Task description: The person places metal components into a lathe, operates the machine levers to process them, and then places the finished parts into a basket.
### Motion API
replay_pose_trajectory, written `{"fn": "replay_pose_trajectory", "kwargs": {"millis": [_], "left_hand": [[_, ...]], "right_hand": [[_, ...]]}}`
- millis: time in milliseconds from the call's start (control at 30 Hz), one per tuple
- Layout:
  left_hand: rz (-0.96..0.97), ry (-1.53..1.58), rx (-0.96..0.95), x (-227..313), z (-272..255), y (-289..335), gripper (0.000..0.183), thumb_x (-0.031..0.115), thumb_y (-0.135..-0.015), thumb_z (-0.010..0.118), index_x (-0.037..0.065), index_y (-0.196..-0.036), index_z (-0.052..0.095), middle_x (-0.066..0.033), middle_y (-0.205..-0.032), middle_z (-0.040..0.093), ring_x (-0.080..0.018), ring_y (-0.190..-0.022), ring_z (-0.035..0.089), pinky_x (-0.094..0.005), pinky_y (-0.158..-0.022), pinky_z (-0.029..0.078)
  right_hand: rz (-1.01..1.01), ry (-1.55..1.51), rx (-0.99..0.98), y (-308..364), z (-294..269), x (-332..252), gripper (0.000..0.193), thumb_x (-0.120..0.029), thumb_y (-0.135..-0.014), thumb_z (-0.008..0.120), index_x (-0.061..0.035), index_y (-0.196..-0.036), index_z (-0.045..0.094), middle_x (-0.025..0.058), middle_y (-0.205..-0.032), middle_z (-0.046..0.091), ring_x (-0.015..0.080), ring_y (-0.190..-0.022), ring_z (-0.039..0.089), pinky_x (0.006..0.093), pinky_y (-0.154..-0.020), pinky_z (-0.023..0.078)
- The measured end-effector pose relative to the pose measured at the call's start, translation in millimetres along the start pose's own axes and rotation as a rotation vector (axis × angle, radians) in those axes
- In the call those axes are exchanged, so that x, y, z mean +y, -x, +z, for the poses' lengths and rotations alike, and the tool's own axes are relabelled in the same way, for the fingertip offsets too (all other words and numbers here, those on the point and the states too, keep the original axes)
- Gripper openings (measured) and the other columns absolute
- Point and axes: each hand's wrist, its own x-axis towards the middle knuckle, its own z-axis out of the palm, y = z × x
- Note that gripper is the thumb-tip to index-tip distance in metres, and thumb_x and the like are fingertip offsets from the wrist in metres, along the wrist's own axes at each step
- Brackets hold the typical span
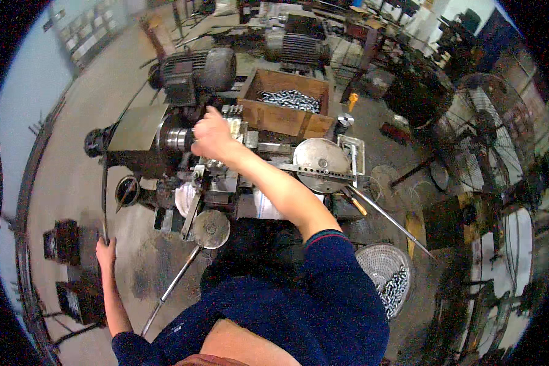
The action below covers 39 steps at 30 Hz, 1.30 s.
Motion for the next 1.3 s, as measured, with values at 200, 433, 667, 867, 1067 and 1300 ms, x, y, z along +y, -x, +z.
{"fn": "replay_pose_trajectory", "kwargs": {"millis": [200,433,667,867,1067,1300], "left_hand": [[-0.022,0.568,-0.247,20,-9,-43,0.022,0.015,-0.078,0.061,-0.005,-0.075,0.053,-0.0102,-0.053,0.049,-0.0173,-0.044,0.053,-0.0313,-0.042,0.042],[0.209,0.695,-0.238,33,8,-57,0.029,0.024,-0.083,0.060,-0.003,-0.074,0.053,-0.0055,-0.056,0.051,-0.0129,-0.047,0.045,-0.0295,-0.044,0.036],[-0.123,0.710,-0.204,93,-10,22,0.032,0.027,-0.083,0.060,-0.003,-0.074,0.056,-0.0065,-0.056,0.051,-0.0134,-0.042,0.043,-0.0302,-0.044,0.039],[-0.072,0.694,-0.238,137,-18,41,0.032,0.028,-0.082,0.061,-0.003,-0.074,0.057,-0.0072,-0.057,0.052,-0.0144,-0.044,0.044,-0.0312,-0.045,0.039],[-0.061,0.668,-0.237,146,-22,49,0.032,0.028,-0.082,0.061,-0.003,-0.074,0.058,-0.0078,-0.058,0.053,-0.0154,-0.045,0.045,-0.0322,-0.046,0.040],[-0.047,0.663,-0.237,156,-30,51,0.032,0.028,-0.081,0.062,-0.003,-0.074,0.059,-0.0086,-0.059,0.054,-0.0166,-0.046,0.046,-0.0334,-0.048,0.041]], "right_hand": [[0.521,0.071,-0.216,54,-69,84,0.025,-0.026,-0.056,0.059,-0.0033,-0.065,0.066,0.0197,-0.062,0.058,0.0368,-0.065,0.060,0.0428,-0.060,0.049],[0.345,0.045,0.301,152,-70,64,0.044,-0.023,-0.052,0.065,-0.0089,-0.093,0.063,0.0199,-0.108,0.054,0.0341,-0.097,0.051,0.0432,-0.081,0.043],[0.963,-0.203,-0.050,345,-73,-55,0.035,-0.017,-0.055,0.062,-0.0047,-0.088,0.063,0.0141,-0.106,0.057,0.0339,-0.094,0.056,0.0406,-0.077,0.047],[1.554,0.033,-0.065,504,-123,-128,0.041,-0.021,-0.057,0.062,-0.0045,-0.094,0.065,0.0148,-0.095,0.061,0.0328,-0.090,0.058,0.0380,-0.078,0.047],[2.156,0.541,0.180,624,-191,-160,0.044,-0.029,-0.059,0.063,-0.0116,-0.099,0.065,0.0151,-0.098,0.063,0.0296,-0.094,0.059,0.0366,-0.081,0.047],[2.635,0.506,0.148,699,-214,-189,0.053,-0.036,-0.067,0.056,-0.0115,-0.115,0.055,0.0133,-0.116,0.058,0.0270,-0.108,0.054,0.0365,-0.090,0.044]]}}
